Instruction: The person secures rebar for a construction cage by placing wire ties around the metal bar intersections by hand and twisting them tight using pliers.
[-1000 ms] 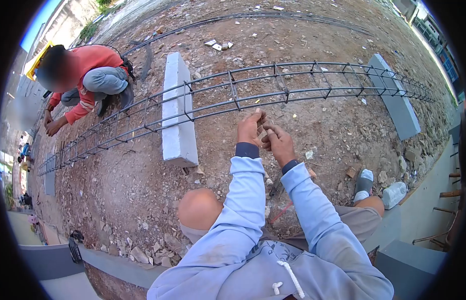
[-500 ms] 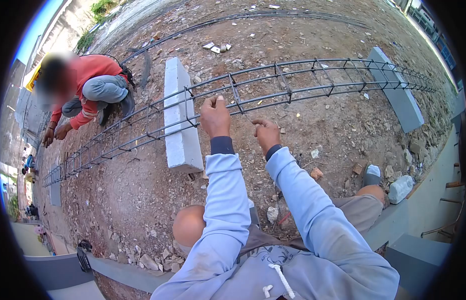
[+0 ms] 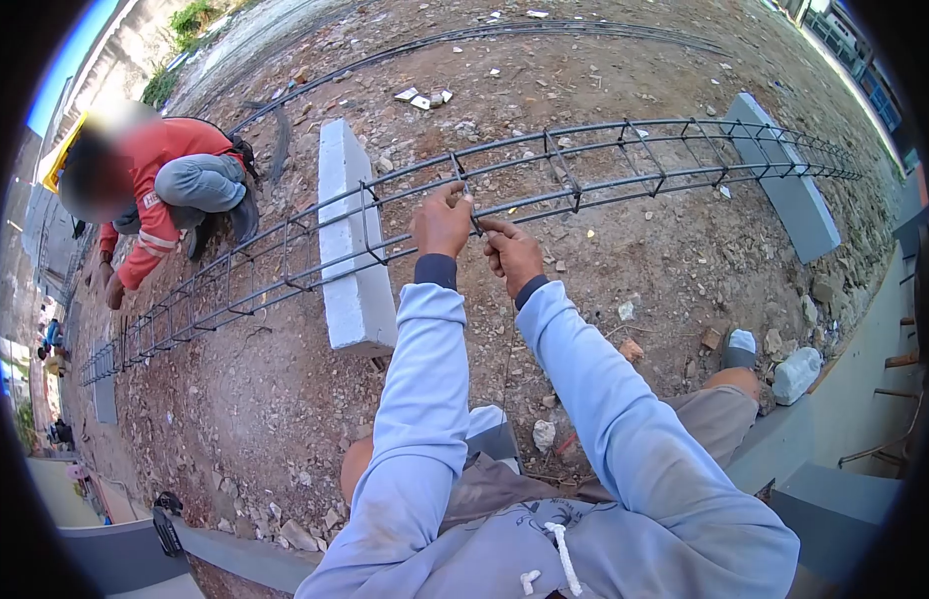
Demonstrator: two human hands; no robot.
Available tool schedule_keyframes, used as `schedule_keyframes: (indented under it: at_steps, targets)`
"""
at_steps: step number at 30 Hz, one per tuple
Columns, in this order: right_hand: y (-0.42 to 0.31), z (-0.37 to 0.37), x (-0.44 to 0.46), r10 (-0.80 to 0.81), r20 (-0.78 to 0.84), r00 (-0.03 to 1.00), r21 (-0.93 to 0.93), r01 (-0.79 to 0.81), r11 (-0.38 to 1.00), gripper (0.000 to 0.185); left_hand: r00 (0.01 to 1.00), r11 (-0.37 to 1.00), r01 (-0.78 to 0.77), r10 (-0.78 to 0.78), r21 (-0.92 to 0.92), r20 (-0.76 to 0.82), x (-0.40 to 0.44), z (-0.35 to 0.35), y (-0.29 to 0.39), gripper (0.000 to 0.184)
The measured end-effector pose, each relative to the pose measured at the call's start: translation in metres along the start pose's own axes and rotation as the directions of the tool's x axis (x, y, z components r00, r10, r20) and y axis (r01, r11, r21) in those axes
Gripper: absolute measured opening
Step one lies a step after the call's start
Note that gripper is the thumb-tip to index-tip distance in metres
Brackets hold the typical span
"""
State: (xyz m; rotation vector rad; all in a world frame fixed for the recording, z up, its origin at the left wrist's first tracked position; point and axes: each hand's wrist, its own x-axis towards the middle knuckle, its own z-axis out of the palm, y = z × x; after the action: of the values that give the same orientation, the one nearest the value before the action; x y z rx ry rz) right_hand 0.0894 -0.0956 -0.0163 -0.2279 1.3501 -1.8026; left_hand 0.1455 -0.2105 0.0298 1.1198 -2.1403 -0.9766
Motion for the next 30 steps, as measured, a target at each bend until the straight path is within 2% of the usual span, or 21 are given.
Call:
schedule_keyframes:
  at_steps: [5,8,9,11,13,14,15,16,17,20,24,27,30]
  targets:
    - [0.002,0.003,0.000,-0.068,-0.041,0.997,-0.096,0.063,0.993,0.024,0.991,0.984,-0.084,0.067,0.156,0.114,0.006,0.001,0.003,0.031]
    - [0.000,0.009,-0.003,-0.129,-0.074,0.989,-0.173,0.114,0.978,0.022,0.994,0.992,0.006,-0.020,0.130,0.106,0.009,-0.004,0.014,0.030]
    - [0.000,0.011,-0.003,-0.154,-0.087,0.984,-0.204,0.134,0.970,0.021,0.998,0.979,-0.040,0.028,0.199,0.062,0.011,-0.004,0.014,0.029]
    - [0.005,0.014,0.009,-0.273,-0.123,0.954,-0.389,0.206,0.898,0.022,0.991,0.933,-0.116,0.130,0.340,-0.019,0.012,-0.003,0.014,0.027]
    - [-0.001,0.022,0.009,-0.409,-0.138,0.902,-0.547,0.275,0.790,0.022,0.988,0.945,-0.107,0.136,0.309,-0.074,0.011,0.002,0.006,0.028]
    - [-0.004,0.024,0.007,-0.414,-0.138,0.900,-0.629,0.243,0.738,0.024,0.985,0.950,-0.107,0.142,0.295,-0.100,0.011,0.005,0.002,0.028]
    - [-0.011,0.027,0.001,-0.417,-0.141,0.898,-0.703,0.206,0.680,0.026,0.994,0.980,-0.017,0.037,0.198,-0.099,0.009,0.006,0.005,0.030]
    - [-0.016,0.029,-0.003,-0.419,-0.146,0.896,-0.770,0.163,0.617,0.028,0.993,0.983,-0.009,0.030,0.181,-0.114,0.007,0.005,0.008,0.029]
    - [-0.017,0.031,-0.002,-0.393,-0.155,0.907,-0.783,0.130,0.608,0.030,0.992,0.986,0.001,0.020,0.165,-0.128,0.004,0.005,0.009,0.029]
    - [-0.025,0.038,-0.005,-0.429,-0.128,0.894,-0.908,0.068,0.413,0.028,0.986,0.998,0.046,-0.037,0.053,-0.163,-0.006,0.007,0.006,0.027]
    - [-0.027,0.034,0.001,-0.420,-0.025,0.907,-0.935,0.128,0.332,0.029,0.960,0.991,0.101,-0.119,-0.083,-0.254,-0.025,0.018,0.000,0.024]
    - [-0.032,0.031,0.005,-0.402,0.016,0.915,-0.942,0.149,0.301,0.028,0.945,0.948,0.068,-0.161,-0.310,-0.284,-0.034,0.031,-0.011,0.021]
    - [-0.035,0.030,0.009,-0.392,0.056,0.918,-0.937,0.184,0.298,0.028,0.945,0.829,0.054,-0.222,-0.556,-0.238,-0.041,0.037,-0.009,0.016]
